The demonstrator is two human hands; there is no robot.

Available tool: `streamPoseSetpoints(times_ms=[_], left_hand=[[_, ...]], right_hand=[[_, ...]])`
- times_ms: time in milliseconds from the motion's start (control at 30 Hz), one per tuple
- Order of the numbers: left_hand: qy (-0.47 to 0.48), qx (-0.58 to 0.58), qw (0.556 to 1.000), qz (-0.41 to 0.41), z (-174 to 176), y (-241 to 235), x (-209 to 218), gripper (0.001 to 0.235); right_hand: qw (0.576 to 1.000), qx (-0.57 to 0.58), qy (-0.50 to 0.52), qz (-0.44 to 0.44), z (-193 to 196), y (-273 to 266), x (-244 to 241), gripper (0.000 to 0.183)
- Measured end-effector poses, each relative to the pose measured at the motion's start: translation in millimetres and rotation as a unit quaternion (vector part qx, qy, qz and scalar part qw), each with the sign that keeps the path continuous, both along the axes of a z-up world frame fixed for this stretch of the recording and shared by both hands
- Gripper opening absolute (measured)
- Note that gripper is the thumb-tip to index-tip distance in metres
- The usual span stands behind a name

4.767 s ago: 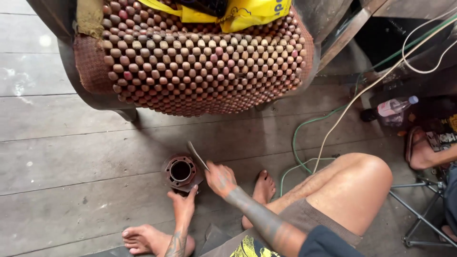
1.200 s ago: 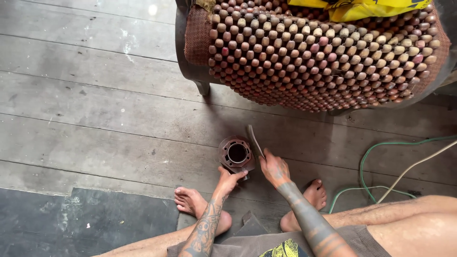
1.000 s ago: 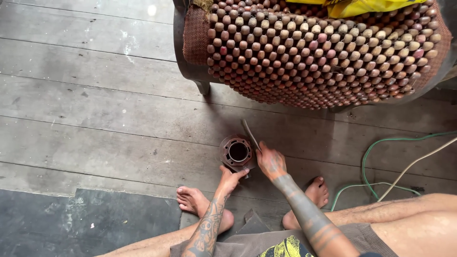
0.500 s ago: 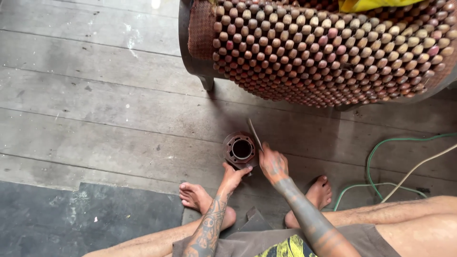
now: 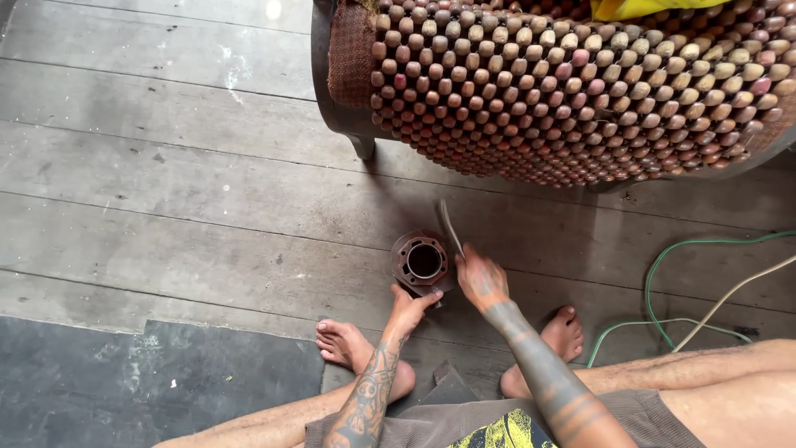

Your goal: Cleaning the exterior fins of a motorcycle engine cylinder using a wire brush to remove dirt and debris.

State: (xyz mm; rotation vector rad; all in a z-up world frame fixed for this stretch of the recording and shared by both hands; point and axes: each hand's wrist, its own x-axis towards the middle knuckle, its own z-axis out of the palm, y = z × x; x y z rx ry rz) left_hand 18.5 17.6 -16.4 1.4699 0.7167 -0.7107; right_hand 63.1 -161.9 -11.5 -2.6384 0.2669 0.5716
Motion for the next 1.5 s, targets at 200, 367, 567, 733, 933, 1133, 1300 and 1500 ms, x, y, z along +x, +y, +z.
streamPoseSetpoints(times_ms=[200,367,567,733,933,1133,1300,1500], left_hand=[[0.011,-0.006,1.0,-0.013,21.4,0.2,0.7,0.137],[0.009,0.043,0.997,-0.062,22.8,0.0,2.9,0.137],[0.015,0.095,0.987,-0.132,16.7,3.8,0.7,0.139],[0.023,0.14,0.976,-0.165,31.5,7.0,-6.3,0.14],[-0.01,0.217,0.959,-0.182,72.9,3.9,2.2,0.117],[-0.219,0.277,0.922,-0.157,74.6,14.8,11.6,0.127],[-0.263,0.274,0.881,-0.283,83.5,9.6,41.3,0.119],[-0.284,0.276,0.865,-0.309,44.0,16.0,52.1,0.096]], right_hand=[[0.999,-0.006,0.037,0.009,11.1,-12.9,-51.2,0.039],[0.998,0.007,-0.068,-0.002,-51.9,-8.6,7.4,0.044],[0.96,0.208,0.042,-0.183,-60.1,-34.1,37.7,0.061],[0.904,0.322,0.068,-0.272,-67.6,-78.0,-10.4,0.037],[0.916,0.327,0.131,-0.194,8.1,-69.9,-27.8,0.04],[0.834,0.484,0.062,-0.255,34.5,-47.1,-46.3,0.052],[0.889,0.365,0.077,-0.267,47.6,-25.3,-81.6,0.051],[0.924,0.312,0.078,-0.209,35.0,-16.6,-68.4,0.056]])
